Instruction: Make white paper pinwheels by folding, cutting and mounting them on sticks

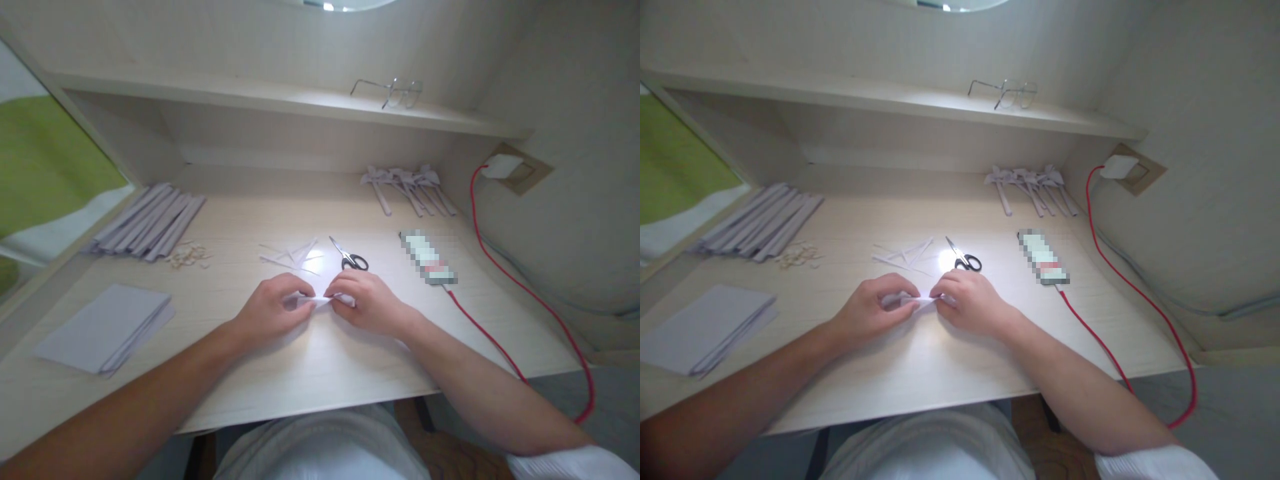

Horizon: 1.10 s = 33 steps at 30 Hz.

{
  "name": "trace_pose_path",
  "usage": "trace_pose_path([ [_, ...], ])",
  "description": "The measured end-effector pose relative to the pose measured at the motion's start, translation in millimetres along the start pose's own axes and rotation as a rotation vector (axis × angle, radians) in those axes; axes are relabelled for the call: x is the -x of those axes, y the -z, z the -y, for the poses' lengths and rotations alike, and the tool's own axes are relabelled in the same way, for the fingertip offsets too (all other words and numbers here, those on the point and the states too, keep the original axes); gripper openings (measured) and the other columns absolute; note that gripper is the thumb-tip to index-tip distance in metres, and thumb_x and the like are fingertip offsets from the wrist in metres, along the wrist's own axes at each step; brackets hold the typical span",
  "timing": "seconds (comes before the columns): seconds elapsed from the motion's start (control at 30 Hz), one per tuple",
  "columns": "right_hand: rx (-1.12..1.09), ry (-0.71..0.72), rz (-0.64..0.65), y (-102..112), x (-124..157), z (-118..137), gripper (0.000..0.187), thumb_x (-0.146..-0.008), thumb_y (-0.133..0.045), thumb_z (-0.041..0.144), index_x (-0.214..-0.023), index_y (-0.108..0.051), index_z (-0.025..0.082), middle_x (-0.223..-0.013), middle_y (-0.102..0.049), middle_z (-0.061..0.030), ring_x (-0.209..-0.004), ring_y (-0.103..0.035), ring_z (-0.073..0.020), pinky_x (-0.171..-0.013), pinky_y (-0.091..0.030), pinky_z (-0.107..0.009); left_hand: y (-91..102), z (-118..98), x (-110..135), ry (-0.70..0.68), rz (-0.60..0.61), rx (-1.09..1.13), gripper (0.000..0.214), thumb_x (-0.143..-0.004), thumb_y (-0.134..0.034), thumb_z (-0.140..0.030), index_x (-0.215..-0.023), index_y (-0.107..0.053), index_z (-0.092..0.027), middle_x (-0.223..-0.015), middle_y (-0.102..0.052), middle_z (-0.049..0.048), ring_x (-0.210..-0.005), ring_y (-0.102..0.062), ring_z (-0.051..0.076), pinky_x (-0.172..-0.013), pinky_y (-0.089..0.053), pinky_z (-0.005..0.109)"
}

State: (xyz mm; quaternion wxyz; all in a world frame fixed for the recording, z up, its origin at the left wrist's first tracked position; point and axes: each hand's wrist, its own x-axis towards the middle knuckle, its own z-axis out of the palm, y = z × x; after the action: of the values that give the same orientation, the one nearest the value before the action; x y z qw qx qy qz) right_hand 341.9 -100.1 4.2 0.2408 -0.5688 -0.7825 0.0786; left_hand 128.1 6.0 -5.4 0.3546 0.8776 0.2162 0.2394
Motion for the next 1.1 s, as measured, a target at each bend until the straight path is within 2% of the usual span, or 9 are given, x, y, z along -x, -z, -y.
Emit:
trace_pose_path([
  [0.1,-0.04,0.035,-0.178,-2,-1,-4,0.014,-0.091,-0.06,0.014,-0.095,-0.073,0.019,-0.094,-0.075,-0.0073,-0.088,-0.069,-0.0206,-0.078,-0.054,-0.033,4.9,0,-2,0.051,-0.067,0.063,0.012,-0.085,-0.071,-0.028,-0.094,-0.074,-0.02,-0.096,-0.075,0.0036,-0.09,-0.067,0.019,-0.084,-0.05,0.031],
  [0.2,-0.083,0.089,-0.372,-3,-3,-5,0.013,-0.09,-0.063,0.012,-0.094,-0.073,0.02,-0.092,-0.075,-0.0082,-0.086,-0.07,-0.021,-0.077,-0.055,-0.034,9.6,1,-7,0.185,-0.142,0.165,0.022,-0.089,-0.068,-0.04,-0.087,-0.072,-0.019,-0.085,-0.071,0.0018,-0.08,-0.063,0.017,-0.073,-0.047,0.027],
  [0.37,-0.086,0.16,-0.525,0,-8,-2,0.02,-0.089,-0.065,0.008,-0.098,-0.074,0.023,-0.095,-0.075,-0.0085,-0.086,-0.069,-0.0213,-0.076,-0.057,-0.037,12.0,4,-15,0.334,-0.034,0.409,0.043,-0.093,-0.06,-0.048,-0.065,-0.064,-0.016,-0.06,-0.057,-0.0017,-0.061,-0.053,0.013,-0.061,-0.041,0.025],
  [0.47,-0.064,0.191,-0.533,0,-9,1,0.022,-0.087,-0.067,0.006,-0.098,-0.075,0.024,-0.1,-0.075,-0.0095,-0.091,-0.069,-0.0228,-0.081,-0.057,-0.04,10.3,5,-14,0.381,-0.014,0.541,0.03,-0.086,-0.069,-0.043,-0.075,-0.072,-0.015,-0.07,-0.066,0.0004,-0.067,-0.058,0.014,-0.066,-0.044,0.026],
  [0.6,-0.092,0.188,-0.477,0,-9,2,0.025,-0.082,-0.068,0.006,-0.098,-0.076,0.024,-0.11,-0.074,-0.01,-0.101,-0.068,-0.0251,-0.091,-0.055,-0.045,7.7,7,-11,0.396,-0.101,0.606,0.021,-0.081,-0.076,-0.036,-0.083,-0.074,-0.015,-0.076,-0.07,0.0017,-0.071,-0.06,0.015,-0.068,-0.045,0.026],
  [0.77,-0.333,0.076,-0.409,5,-8,3,0.037,-0.078,-0.068,0.012,-0.113,-0.074,0.021,-0.125,-0.069,-0.0127,-0.111,-0.066,-0.0275,-0.097,-0.053,-0.045,3.7,7,-6,0.338,-0.123,0.56,0.02,-0.084,-0.075,-0.037,-0.084,-0.072,-0.016,-0.079,-0.069,0.0009,-0.071,-0.059,0.014,-0.066,-0.043,0.024],
  [0.83,-0.438,-0.039,-0.387,4,-8,3,0.032,-0.084,-0.072,0.02,-0.116,-0.073,0.021,-0.113,-0.074,-0.0105,-0.096,-0.069,-0.0228,-0.085,-0.056,-0.038,1.4,4,-3,0.285,-0.073,0.526,0.019,-0.087,-0.073,-0.036,-0.086,-0.072,-0.017,-0.082,-0.07,0.0009,-0.075,-0.06,0.014,-0.068,-0.044,0.024],
  [0.93,-0.523,-0.185,-0.295,-1,-8,5,0.013,-0.09,-0.071,0.029,-0.097,-0.076,0.019,-0.083,-0.074,-0.0038,-0.071,-0.065,-0.0156,-0.064,-0.05,-0.028,-2.6,-1,1,0.227,-0.034,0.465,0.017,-0.09,-0.071,-0.034,-0.086,-0.072,-0.018,-0.081,-0.07,0.0004,-0.077,-0.061,0.014,-0.07,-0.045,0.024],
  [1.1,-0.659,-0.232,-0.262,-6,-7,7,0.015,-0.092,-0.07,0.03,-0.085,-0.076,0.018,-0.077,-0.071,-0.0022,-0.068,-0.062,-0.0139,-0.062,-0.047,-0.026,-5.7,-8,2,0.242,-0.002,0.528,0.02,-0.089,-0.07,-0.037,-0.088,-0.074,-0.018,-0.084,-0.073,0.002,-0.077,-0.064,0.016,-0.07,-0.047,0.025],
])
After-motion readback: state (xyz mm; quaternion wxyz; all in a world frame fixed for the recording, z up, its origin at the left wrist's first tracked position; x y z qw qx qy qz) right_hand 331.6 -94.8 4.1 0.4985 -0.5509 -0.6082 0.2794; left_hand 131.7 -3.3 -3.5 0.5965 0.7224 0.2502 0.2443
